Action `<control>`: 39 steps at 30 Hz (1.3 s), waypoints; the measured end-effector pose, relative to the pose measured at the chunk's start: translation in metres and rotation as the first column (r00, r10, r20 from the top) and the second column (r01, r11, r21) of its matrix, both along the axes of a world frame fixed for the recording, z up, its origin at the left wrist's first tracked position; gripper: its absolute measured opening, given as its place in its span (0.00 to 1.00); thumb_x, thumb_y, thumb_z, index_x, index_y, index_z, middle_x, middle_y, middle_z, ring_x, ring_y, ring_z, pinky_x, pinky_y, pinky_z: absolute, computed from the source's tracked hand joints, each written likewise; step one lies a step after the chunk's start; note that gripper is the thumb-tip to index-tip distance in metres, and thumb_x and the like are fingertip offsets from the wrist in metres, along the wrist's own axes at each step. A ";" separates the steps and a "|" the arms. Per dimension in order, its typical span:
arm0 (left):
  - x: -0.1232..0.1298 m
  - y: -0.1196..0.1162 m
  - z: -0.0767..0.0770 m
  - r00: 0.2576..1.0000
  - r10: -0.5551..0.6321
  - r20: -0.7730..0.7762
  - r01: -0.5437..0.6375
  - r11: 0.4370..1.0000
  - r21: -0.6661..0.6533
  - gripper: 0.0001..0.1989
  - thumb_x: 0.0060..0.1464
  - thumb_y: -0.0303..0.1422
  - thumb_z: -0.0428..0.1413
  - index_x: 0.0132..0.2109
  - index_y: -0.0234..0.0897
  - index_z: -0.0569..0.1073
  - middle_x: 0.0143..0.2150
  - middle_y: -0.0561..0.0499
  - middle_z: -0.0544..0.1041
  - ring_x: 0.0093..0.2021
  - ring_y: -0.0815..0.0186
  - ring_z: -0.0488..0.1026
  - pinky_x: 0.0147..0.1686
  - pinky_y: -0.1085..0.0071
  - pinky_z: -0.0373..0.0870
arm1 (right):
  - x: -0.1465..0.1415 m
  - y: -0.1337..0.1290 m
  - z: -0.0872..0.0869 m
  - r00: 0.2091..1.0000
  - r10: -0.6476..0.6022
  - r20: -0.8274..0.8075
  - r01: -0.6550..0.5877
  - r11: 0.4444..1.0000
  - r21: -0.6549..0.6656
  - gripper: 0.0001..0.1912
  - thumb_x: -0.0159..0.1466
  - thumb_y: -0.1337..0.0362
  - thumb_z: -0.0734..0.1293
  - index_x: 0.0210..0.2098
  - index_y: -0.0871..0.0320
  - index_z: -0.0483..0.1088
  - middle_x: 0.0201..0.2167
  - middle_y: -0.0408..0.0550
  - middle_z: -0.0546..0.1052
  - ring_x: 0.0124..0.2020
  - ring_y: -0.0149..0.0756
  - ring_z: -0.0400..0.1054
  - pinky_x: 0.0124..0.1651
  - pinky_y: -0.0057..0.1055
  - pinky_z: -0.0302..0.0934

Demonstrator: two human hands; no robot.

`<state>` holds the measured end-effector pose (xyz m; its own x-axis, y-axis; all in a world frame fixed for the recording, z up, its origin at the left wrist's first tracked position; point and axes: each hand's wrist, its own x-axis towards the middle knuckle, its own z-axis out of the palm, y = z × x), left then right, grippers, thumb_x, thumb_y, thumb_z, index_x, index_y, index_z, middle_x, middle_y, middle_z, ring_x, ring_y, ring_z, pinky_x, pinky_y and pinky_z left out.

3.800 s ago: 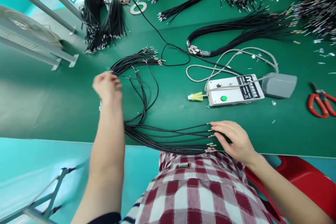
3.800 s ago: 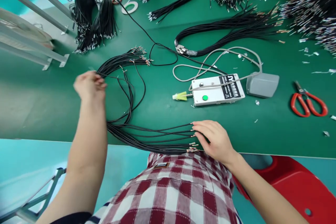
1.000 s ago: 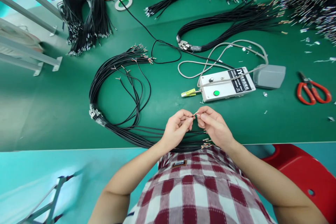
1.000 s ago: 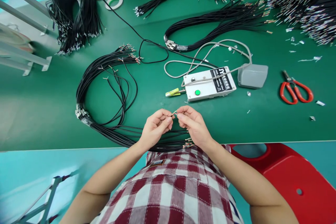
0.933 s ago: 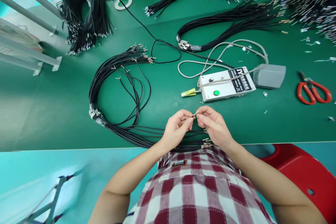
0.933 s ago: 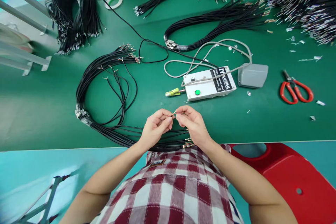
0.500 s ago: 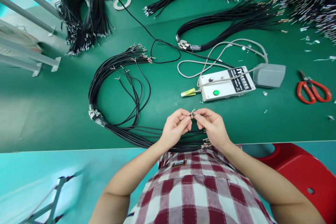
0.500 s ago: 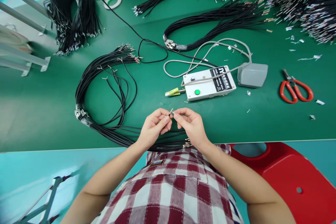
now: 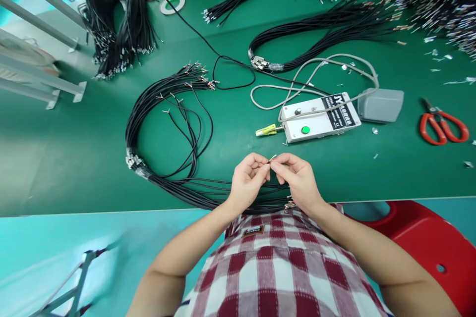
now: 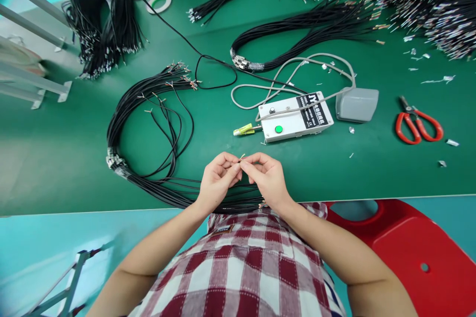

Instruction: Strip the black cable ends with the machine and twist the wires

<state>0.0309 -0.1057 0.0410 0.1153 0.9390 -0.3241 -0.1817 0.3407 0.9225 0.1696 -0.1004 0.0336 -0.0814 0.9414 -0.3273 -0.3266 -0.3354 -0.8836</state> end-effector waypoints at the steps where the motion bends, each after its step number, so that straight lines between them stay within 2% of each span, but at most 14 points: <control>1: 0.001 -0.001 -0.001 1.000 0.016 -0.002 -0.016 1.000 0.005 0.19 0.52 0.44 0.65 0.36 0.34 0.69 0.24 0.55 0.70 0.24 0.75 0.66 0.22 0.80 0.59 | -0.001 0.000 0.001 1.000 0.002 0.008 -0.002 1.000 0.000 0.12 0.54 0.55 0.76 0.28 0.56 0.75 0.26 0.41 0.74 0.19 0.23 0.56 0.24 0.27 0.55; 6: -0.001 0.000 -0.002 0.999 -0.040 0.037 0.038 0.998 0.045 0.16 0.56 0.43 0.62 0.36 0.35 0.68 0.25 0.57 0.68 0.20 0.78 0.59 0.19 0.80 0.54 | 0.002 0.000 0.001 0.999 0.030 0.043 -0.030 1.000 0.001 0.11 0.56 0.56 0.75 0.28 0.56 0.74 0.24 0.40 0.73 0.20 0.24 0.57 0.25 0.27 0.56; 10: 0.003 0.006 0.002 0.997 -0.079 0.013 0.077 0.988 0.134 0.15 0.54 0.39 0.64 0.45 0.36 0.72 0.38 0.52 0.70 0.26 0.76 0.66 0.25 0.78 0.64 | 0.004 -0.001 0.000 0.996 0.058 0.067 -0.061 0.998 0.029 0.11 0.55 0.57 0.75 0.28 0.57 0.73 0.22 0.39 0.72 0.20 0.25 0.60 0.25 0.26 0.57; 12: 0.008 0.010 0.003 0.998 -0.059 -0.032 0.063 0.983 0.170 0.14 0.53 0.37 0.65 0.43 0.35 0.74 0.41 0.50 0.70 0.31 0.74 0.69 0.28 0.76 0.68 | 0.005 -0.002 0.000 0.995 0.048 0.093 -0.052 0.998 0.046 0.12 0.54 0.57 0.76 0.27 0.57 0.72 0.21 0.38 0.70 0.20 0.25 0.61 0.24 0.26 0.57; 15: 0.013 0.012 0.001 0.998 0.023 -0.054 -0.012 0.982 0.190 0.10 0.54 0.37 0.64 0.35 0.34 0.75 0.35 0.52 0.69 0.27 0.75 0.67 0.24 0.77 0.65 | 0.006 -0.002 0.001 0.990 0.044 0.137 -0.054 0.996 0.071 0.13 0.55 0.56 0.75 0.26 0.57 0.70 0.20 0.38 0.70 0.20 0.26 0.62 0.24 0.26 0.56; 19: 0.012 0.011 -0.002 0.998 0.047 0.048 -0.052 0.993 0.106 0.10 0.58 0.39 0.61 0.38 0.36 0.71 0.26 0.57 0.67 0.20 0.75 0.64 0.22 0.76 0.62 | 0.010 0.001 0.003 0.981 0.068 0.183 -0.091 0.989 0.118 0.14 0.58 0.54 0.73 0.28 0.57 0.71 0.22 0.40 0.72 0.21 0.28 0.64 0.25 0.28 0.58; 21: 0.010 0.010 -0.002 0.998 0.044 0.050 -0.048 0.995 0.088 0.11 0.59 0.40 0.60 0.39 0.37 0.70 0.25 0.57 0.68 0.21 0.74 0.66 0.23 0.75 0.64 | 0.012 0.002 0.002 0.972 0.061 0.228 -0.097 0.983 0.153 0.13 0.60 0.55 0.72 0.28 0.57 0.71 0.23 0.41 0.72 0.22 0.28 0.64 0.25 0.29 0.58; 24: 0.009 0.008 0.000 0.999 0.036 -0.023 -0.033 0.993 0.115 0.13 0.58 0.41 0.61 0.39 0.37 0.69 0.30 0.55 0.70 0.22 0.74 0.69 0.24 0.74 0.67 | 0.013 0.002 -0.004 0.938 0.031 0.345 -0.122 0.962 0.246 0.10 0.63 0.58 0.69 0.29 0.56 0.71 0.26 0.42 0.72 0.24 0.28 0.65 0.27 0.29 0.58; 27: 0.008 0.007 -0.001 0.991 0.064 -0.115 -0.043 0.983 0.177 0.12 0.58 0.40 0.61 0.37 0.36 0.70 0.34 0.53 0.70 0.22 0.76 0.66 0.23 0.75 0.64 | 0.016 0.004 -0.011 0.872 -0.026 0.489 -0.169 0.921 0.351 0.07 0.64 0.61 0.68 0.29 0.55 0.72 0.28 0.43 0.72 0.27 0.29 0.66 0.30 0.30 0.59; 30: 0.007 0.010 -0.006 0.990 0.090 -0.106 -0.070 0.981 0.179 0.12 0.58 0.39 0.61 0.35 0.36 0.69 0.30 0.55 0.68 0.22 0.77 0.63 0.22 0.76 0.60 | 0.025 0.006 -0.013 0.817 -0.026 0.577 -0.235 0.897 0.374 0.07 0.66 0.61 0.67 0.33 0.55 0.73 0.31 0.44 0.74 0.28 0.30 0.67 0.32 0.31 0.60; 32: 0.005 0.013 -0.010 0.994 0.085 -0.072 -0.073 0.985 0.156 0.13 0.57 0.40 0.61 0.34 0.36 0.68 0.28 0.56 0.67 0.22 0.76 0.62 0.23 0.77 0.60 | 0.031 0.008 -0.011 0.763 -0.041 0.645 -0.281 0.877 0.389 0.07 0.68 0.60 0.65 0.39 0.55 0.74 0.37 0.46 0.76 0.29 0.30 0.69 0.33 0.31 0.62; 34: 0.004 0.015 -0.013 0.996 0.075 -0.058 -0.066 0.988 0.142 0.14 0.57 0.41 0.61 0.35 0.35 0.68 0.28 0.56 0.68 0.22 0.76 0.62 0.23 0.77 0.59 | 0.035 0.010 -0.005 0.650 -0.098 0.754 -0.369 0.827 0.425 0.09 0.69 0.60 0.65 0.45 0.56 0.73 0.44 0.49 0.77 0.30 0.30 0.71 0.37 0.32 0.62; 36: 0.003 0.016 -0.015 0.997 0.052 -0.052 -0.045 0.990 0.135 0.14 0.57 0.41 0.61 0.35 0.36 0.68 0.28 0.56 0.68 0.22 0.76 0.61 0.23 0.76 0.59 | 0.035 0.013 0.002 0.483 -0.166 0.860 -0.512 0.743 0.431 0.12 0.68 0.59 0.66 0.48 0.57 0.73 0.47 0.50 0.78 0.33 0.32 0.72 0.41 0.34 0.60; 39: -0.002 0.015 -0.017 0.994 0.003 -0.107 0.015 0.986 0.166 0.12 0.59 0.41 0.58 0.37 0.37 0.68 0.26 0.56 0.65 0.22 0.73 0.60 0.23 0.75 0.59 | 0.031 0.021 0.009 0.288 -0.242 0.926 -0.696 0.612 0.376 0.11 0.70 0.58 0.63 0.42 0.57 0.75 0.38 0.47 0.81 0.34 0.34 0.72 0.40 0.34 0.55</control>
<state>0.0292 -0.0910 0.0244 0.0945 0.9801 -0.1743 -0.0777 0.1818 0.9803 0.2007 -0.0797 0.0428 -0.4630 0.8421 0.2764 0.7208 0.5393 -0.4355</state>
